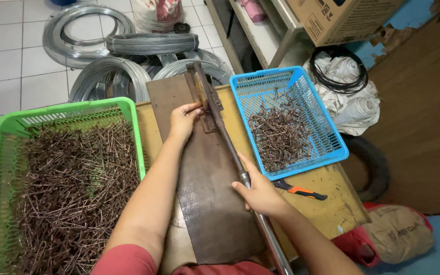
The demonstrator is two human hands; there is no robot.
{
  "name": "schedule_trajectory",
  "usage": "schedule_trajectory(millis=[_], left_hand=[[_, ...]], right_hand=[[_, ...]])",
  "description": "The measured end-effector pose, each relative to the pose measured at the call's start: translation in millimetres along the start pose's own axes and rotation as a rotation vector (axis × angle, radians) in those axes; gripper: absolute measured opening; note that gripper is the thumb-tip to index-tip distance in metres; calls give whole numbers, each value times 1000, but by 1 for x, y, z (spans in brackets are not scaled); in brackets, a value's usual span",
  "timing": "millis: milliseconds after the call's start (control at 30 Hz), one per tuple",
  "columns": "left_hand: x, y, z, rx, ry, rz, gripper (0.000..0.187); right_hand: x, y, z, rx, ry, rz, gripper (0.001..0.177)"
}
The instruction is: Cutting metal wires to length using a manual jig and lever
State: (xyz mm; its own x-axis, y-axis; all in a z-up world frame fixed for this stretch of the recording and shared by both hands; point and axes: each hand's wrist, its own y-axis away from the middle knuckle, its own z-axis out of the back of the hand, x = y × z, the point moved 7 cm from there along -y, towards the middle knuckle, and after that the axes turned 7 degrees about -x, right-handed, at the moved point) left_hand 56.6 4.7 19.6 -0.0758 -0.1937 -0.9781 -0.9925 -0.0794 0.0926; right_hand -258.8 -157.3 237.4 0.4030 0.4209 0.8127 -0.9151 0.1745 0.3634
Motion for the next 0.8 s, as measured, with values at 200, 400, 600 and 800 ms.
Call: schedule_trajectory(millis=[200, 400, 600, 800], left_hand=[[4, 1, -1, -1, 57, 46, 33], [14, -10, 5, -9, 40, 24, 37], [11, -10, 1, 1, 57, 9, 37], [11, -9, 0, -12, 37, 26, 37]], right_hand=[[-22, -3, -9, -35, -6, -57, 81], [-28, -5, -11, -56, -1, -63, 80], [-26, -1, -10, -74, 6, -87, 78], [-37, -5, -16, -96, -3, -94, 78]])
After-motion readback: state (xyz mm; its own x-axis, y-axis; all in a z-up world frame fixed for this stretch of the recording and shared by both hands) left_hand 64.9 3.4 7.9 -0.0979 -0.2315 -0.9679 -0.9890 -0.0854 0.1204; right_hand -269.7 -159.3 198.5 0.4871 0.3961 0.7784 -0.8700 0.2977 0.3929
